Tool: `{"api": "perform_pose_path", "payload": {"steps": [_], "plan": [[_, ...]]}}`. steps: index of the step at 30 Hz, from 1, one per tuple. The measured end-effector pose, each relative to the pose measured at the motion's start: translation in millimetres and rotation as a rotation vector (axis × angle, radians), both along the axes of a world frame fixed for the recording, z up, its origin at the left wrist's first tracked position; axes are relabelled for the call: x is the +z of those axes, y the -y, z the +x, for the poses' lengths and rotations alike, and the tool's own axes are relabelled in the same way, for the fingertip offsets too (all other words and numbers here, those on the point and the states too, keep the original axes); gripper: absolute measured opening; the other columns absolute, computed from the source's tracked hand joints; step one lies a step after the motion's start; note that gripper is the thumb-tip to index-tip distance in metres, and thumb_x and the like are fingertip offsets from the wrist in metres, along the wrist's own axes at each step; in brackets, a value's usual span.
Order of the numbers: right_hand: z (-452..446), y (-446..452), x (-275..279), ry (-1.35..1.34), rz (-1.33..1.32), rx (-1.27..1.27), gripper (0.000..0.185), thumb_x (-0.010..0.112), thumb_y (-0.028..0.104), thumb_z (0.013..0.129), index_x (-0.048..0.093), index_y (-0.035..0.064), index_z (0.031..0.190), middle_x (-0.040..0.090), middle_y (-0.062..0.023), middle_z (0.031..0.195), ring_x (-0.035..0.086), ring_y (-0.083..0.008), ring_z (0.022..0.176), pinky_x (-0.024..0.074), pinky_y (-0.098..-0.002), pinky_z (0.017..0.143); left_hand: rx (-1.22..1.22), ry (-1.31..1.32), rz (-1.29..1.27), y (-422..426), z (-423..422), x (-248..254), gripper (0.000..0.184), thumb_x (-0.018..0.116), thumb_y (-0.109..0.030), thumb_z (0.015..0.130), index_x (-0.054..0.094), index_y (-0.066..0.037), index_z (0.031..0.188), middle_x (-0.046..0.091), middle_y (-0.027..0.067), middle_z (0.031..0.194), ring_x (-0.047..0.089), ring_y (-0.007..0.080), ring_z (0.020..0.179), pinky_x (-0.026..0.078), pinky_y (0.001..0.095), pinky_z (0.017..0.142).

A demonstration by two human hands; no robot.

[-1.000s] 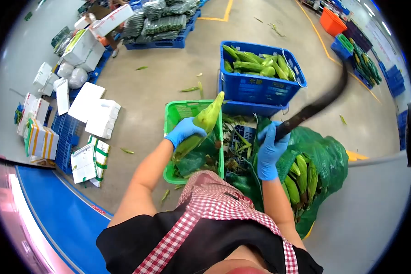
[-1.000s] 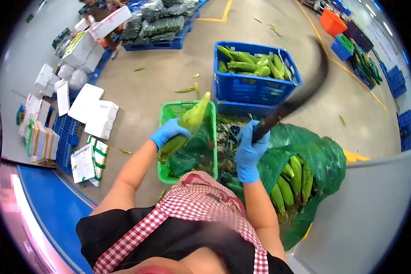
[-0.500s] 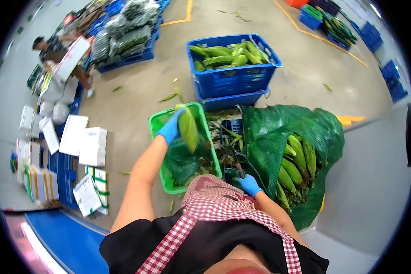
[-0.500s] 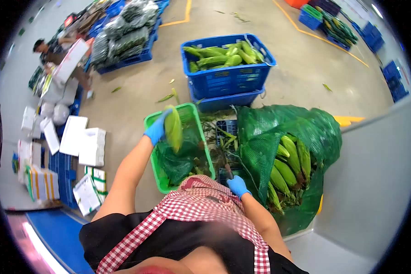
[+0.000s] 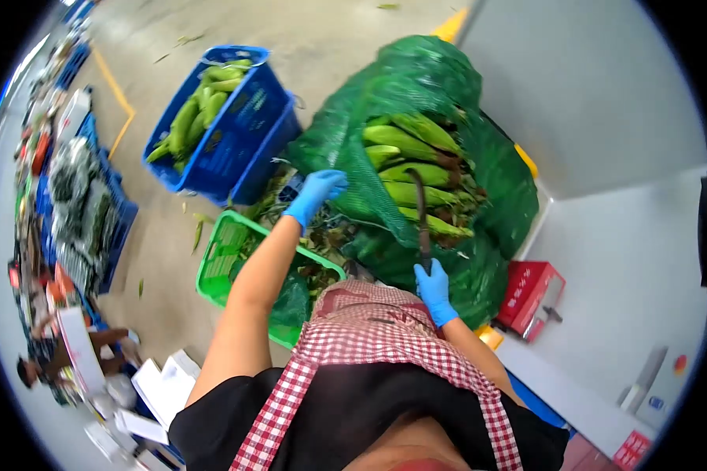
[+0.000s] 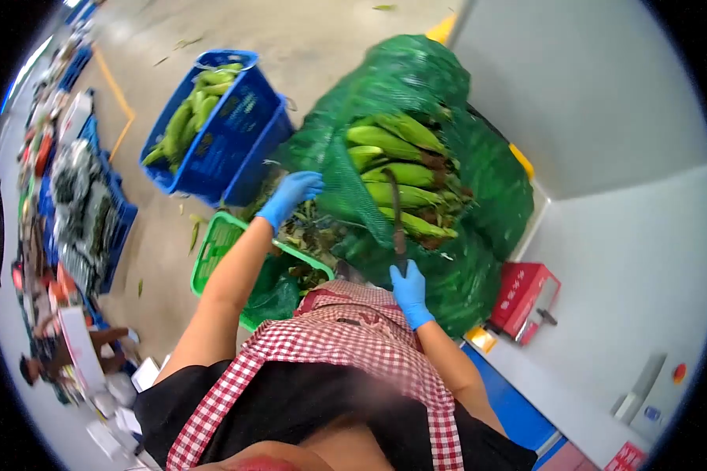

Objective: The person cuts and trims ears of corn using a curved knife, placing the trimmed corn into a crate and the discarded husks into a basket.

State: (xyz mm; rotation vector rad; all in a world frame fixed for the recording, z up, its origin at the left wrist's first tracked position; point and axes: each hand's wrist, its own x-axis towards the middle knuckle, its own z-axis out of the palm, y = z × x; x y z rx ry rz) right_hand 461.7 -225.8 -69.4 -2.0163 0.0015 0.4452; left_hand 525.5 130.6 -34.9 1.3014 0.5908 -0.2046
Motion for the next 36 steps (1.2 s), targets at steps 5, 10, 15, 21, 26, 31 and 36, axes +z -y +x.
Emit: {"api": "perform_pose_path", "payload": {"steps": [5, 10, 15, 21, 26, 31, 36], "plan": [[9, 57, 56, -0.262, 0.173, -0.539, 0.012, 0.055, 0.014, 0.087, 0.046, 0.0064, 0.086, 0.045, -0.0008, 0.056, 0.042, -0.0096, 0.039, 0.0349, -0.0252, 0.035, -0.53, 0.253, 0.584, 156, 82, -81, 0.049, 0.062, -0.024, 0.075, 0.053, -0.004, 0.119, 0.06, 0.0157, 0.11, 0.056, 0.0282, 0.104, 0.043, 0.0361, 0.091], [-18, 101, 56, -0.31, 0.207, -0.703, 0.011, 0.054, 0.013, 0.087, 0.045, 0.0057, 0.085, 0.046, -0.0007, 0.057, 0.044, -0.0097, 0.04, 0.0341, -0.0242, 0.035, -0.814, 0.007, 1.252, 220, 119, -135, 0.071, 0.057, -0.015, 0.073, 0.029, -0.014, 0.138, 0.027, 0.0114, 0.143, 0.029, 0.034, 0.129, 0.028, 0.0552, 0.101], [-66, 117, 37, -0.37, 0.202, -0.767, 0.011, 0.054, 0.013, 0.085, 0.045, 0.0063, 0.086, 0.044, -0.0005, 0.056, 0.043, -0.0101, 0.042, 0.0354, -0.0253, 0.038, -0.85, -0.014, 1.383, 214, 139, -147, 0.066, 0.077, -0.028, 0.058, 0.05, -0.016, 0.116, 0.045, 0.0136, 0.116, 0.042, 0.0315, 0.113, 0.039, 0.0494, 0.086], [-63, 107, 45, -0.362, 0.158, -0.679, 0.012, 0.055, 0.013, 0.086, 0.045, 0.0062, 0.086, 0.046, -0.001, 0.056, 0.043, -0.0097, 0.04, 0.0361, -0.025, 0.036, -0.31, 0.243, 1.317, 183, 98, -103, 0.066, 0.083, -0.032, 0.047, 0.059, -0.014, 0.106, 0.045, 0.0182, 0.119, 0.042, 0.0365, 0.112, 0.037, 0.0474, 0.09], [-30, 71, 59, -0.245, 0.14, -0.372, 0.013, 0.058, 0.013, 0.086, 0.046, 0.0073, 0.086, 0.047, -0.0003, 0.056, 0.044, -0.0083, 0.04, 0.0355, -0.023, 0.035, 0.153, 0.388, 0.079, 75, 46, 20, 0.051, 0.077, -0.026, 0.065, 0.057, -0.005, 0.107, 0.06, 0.0109, 0.103, 0.057, 0.0195, 0.093, 0.045, 0.032, 0.083], [2, -10, 93, -0.061, 0.075, 0.095, 0.019, 0.062, 0.019, 0.083, 0.051, 0.0036, 0.085, 0.054, -0.0058, 0.06, 0.053, -0.0135, 0.047, 0.0409, -0.0304, 0.043, 0.358, 0.186, -0.208, 7, -80, 109, 0.041, 0.067, -0.029, 0.075, 0.057, -0.004, 0.105, 0.061, 0.0065, 0.09, 0.059, 0.0178, 0.081, 0.048, 0.0312, 0.075], [-10, -132, 137, 0.406, 0.158, 0.575, 0.016, 0.06, 0.018, 0.085, 0.052, 0.0051, 0.083, 0.05, -0.0018, 0.057, 0.046, -0.0103, 0.045, 0.0369, -0.0266, 0.044, 0.188, -0.242, 0.431, -18, -232, 89, 0.048, 0.073, -0.042, 0.06, 0.068, -0.003, 0.087, 0.067, 0.011, 0.083, 0.063, 0.0199, 0.072, 0.049, 0.0297, 0.068]]}}
